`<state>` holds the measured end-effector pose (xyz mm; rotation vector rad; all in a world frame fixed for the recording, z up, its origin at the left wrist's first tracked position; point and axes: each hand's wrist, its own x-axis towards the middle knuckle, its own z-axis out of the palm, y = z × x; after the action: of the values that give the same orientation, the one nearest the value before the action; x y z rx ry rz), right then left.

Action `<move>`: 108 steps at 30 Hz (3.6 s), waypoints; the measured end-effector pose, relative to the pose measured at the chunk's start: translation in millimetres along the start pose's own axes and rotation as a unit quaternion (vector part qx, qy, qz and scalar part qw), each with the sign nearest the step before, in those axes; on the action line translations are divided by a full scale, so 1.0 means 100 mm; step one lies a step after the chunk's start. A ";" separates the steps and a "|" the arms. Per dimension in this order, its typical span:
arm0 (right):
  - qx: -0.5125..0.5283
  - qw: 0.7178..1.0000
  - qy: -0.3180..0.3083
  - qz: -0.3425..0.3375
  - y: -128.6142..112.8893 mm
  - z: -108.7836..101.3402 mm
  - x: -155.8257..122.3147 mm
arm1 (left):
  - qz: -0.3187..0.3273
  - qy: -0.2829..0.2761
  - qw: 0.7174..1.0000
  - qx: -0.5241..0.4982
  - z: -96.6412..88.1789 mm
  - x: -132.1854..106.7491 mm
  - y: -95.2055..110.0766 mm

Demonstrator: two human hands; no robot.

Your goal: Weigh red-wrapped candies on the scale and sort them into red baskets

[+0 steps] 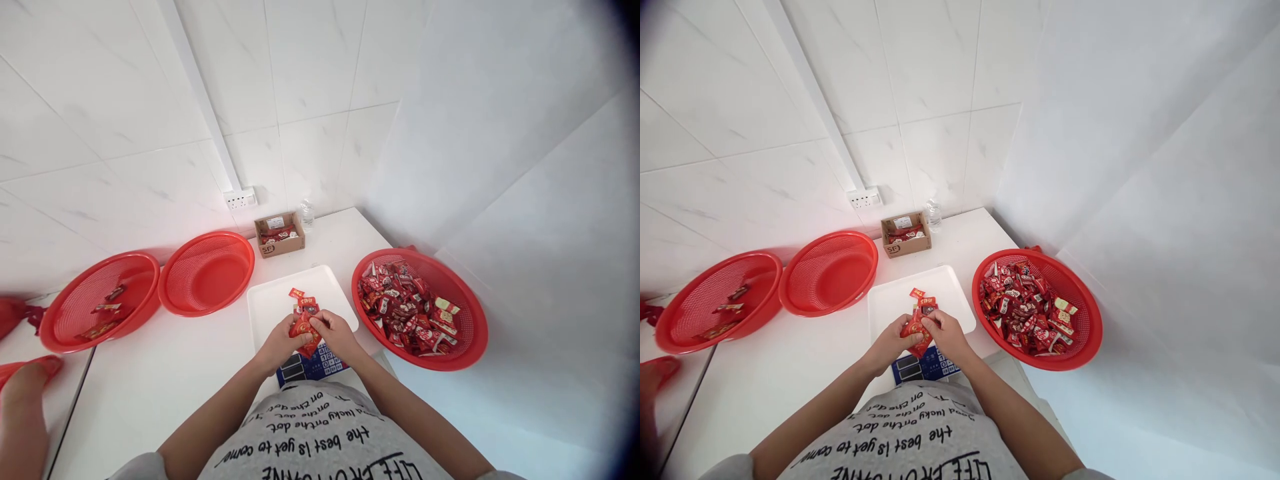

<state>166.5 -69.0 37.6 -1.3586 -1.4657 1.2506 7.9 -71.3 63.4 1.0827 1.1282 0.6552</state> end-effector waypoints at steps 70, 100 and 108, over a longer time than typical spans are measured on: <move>-0.367 0.914 0.170 -0.036 0.95 -0.79 0.01 | 0.082 0.140 0.961 0.222 -0.48 0.67 -0.08; -0.312 0.937 0.159 0.016 1.00 -0.82 0.03 | 0.102 0.096 0.874 0.465 -0.63 0.95 -0.29; -0.286 0.942 0.170 0.034 0.98 -0.82 0.04 | 0.077 0.341 0.904 0.245 -1.15 0.75 -0.11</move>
<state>268.1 -57.0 -39.7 -1.9053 -1.5985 0.5878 -76.0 28.3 19.3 1.4274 1.8989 0.9449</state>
